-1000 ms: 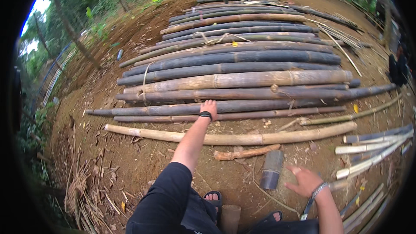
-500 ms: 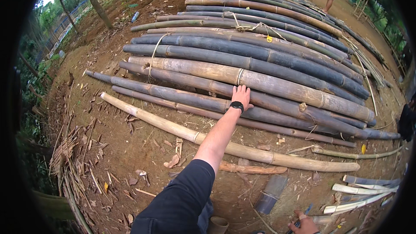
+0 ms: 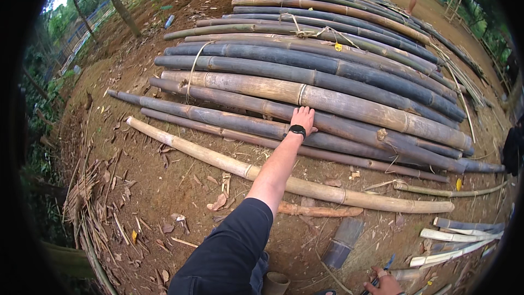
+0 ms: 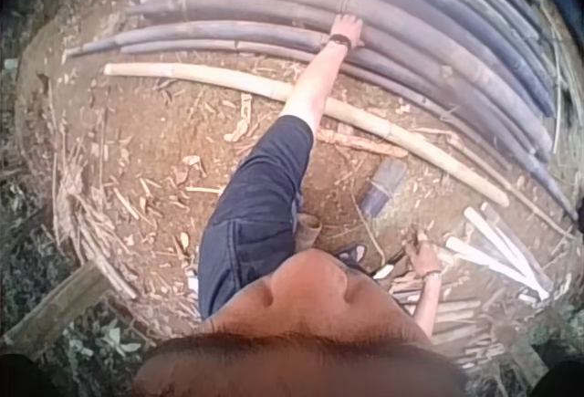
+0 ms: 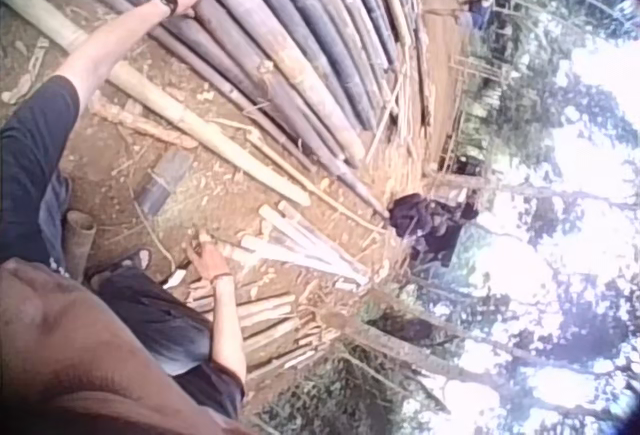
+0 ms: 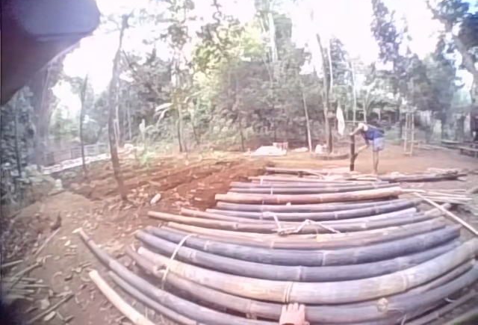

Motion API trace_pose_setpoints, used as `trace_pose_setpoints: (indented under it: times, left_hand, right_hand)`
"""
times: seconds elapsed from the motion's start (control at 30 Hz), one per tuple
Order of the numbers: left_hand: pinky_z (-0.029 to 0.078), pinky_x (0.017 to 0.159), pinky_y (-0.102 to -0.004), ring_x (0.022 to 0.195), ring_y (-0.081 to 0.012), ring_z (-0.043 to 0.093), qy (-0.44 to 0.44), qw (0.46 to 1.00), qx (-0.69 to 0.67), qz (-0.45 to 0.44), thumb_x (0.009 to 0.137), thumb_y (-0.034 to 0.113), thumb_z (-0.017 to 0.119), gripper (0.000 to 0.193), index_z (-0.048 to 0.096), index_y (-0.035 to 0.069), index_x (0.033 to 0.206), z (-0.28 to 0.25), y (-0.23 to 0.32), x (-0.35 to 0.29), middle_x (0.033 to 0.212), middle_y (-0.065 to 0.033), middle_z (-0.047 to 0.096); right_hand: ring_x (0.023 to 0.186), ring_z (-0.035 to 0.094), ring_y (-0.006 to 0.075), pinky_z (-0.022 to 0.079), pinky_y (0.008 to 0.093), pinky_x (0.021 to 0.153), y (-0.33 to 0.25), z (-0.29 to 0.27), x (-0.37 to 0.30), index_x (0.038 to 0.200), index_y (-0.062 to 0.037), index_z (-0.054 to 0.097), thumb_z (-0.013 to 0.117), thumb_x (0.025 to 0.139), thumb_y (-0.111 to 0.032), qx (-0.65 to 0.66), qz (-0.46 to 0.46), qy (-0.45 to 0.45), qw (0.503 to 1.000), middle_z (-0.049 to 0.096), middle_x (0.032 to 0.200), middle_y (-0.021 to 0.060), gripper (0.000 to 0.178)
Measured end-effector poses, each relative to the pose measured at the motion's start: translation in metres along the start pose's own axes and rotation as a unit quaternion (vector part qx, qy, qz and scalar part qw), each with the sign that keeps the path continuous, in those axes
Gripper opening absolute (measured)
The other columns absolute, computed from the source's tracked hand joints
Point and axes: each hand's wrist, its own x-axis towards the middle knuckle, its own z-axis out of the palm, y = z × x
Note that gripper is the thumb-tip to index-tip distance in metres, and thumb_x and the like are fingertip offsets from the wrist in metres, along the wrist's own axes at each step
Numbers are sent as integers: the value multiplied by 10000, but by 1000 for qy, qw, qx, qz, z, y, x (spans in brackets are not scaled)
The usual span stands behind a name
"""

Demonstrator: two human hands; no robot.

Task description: The person saws through a bamboo pole using a handheld saw, eventually cutting a piece off and setting it aside, then moves other bamboo poles around.

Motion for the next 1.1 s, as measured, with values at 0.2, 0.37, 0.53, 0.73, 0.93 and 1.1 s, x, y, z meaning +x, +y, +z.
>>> trace_pose_setpoints:
  times: [0.2, 0.37, 0.53, 0.73, 0.93, 1.1]
  left_hand:
    - [385, 1030, -426, 1180, -253, 518, -28, 1000, 11, -4, 668, 546, 835, 704, 607, 95, 1159, -14, -2, -1, 1166, -85, 588]
    - [383, 1016, -413, 1168, -254, 517, -7, 999, 13, 32, 663, 561, 831, 710, 612, 90, 1147, -22, 3, -9, 1150, -86, 583]
    - [360, 1067, -469, 1245, -312, 488, 6, 1000, -26, 14, 639, 543, 857, 799, 571, 74, 1221, -19, -2, -9, 1240, -136, 555]
    - [374, 1062, -431, 1218, -257, 537, -9, 999, -8, 51, 641, 469, 879, 798, 557, 93, 1267, -10, -10, -5, 1235, -94, 619]
    - [403, 1044, -428, 1209, -265, 545, -57, 996, 47, 40, 666, 413, 881, 666, 600, 65, 1159, -19, -3, -1, 1195, -100, 635]
    - [405, 1045, -470, 1213, -273, 543, -75, 992, 55, 80, 695, 429, 859, 657, 599, 54, 1169, -39, -2, -11, 1215, -105, 632]
  right_hand:
    - [748, 673, 357, 516, 457, 668, 11, 8, -4, 1424, -84, 461, 623, 923, -323, -8, -19, 14, 1000, 668, 810, 210, 578]
    - [913, 660, 443, 523, 505, 786, -18, -6, -16, 1385, -58, 479, 618, 917, -367, -22, 32, -18, 999, 671, 961, 279, 578]
    - [1010, 644, 440, 513, 477, 880, -28, -13, -13, 1354, -44, 508, 665, 883, -436, 23, -10, -4, 1000, 659, 1089, 277, 633]
    - [1109, 613, 439, 491, 472, 966, -26, -19, -13, 1410, -66, 469, 626, 894, -496, 20, -9, -15, 1000, 630, 1181, 306, 690]
    - [1121, 599, 449, 483, 477, 978, -30, -20, -27, 1440, -81, 441, 587, 920, -522, 25, -27, 15, 999, 601, 1225, 307, 698]
    - [1116, 604, 445, 489, 471, 970, -28, -18, -43, 1430, -73, 453, 589, 926, -504, 19, -17, 15, 1000, 609, 1205, 306, 677]
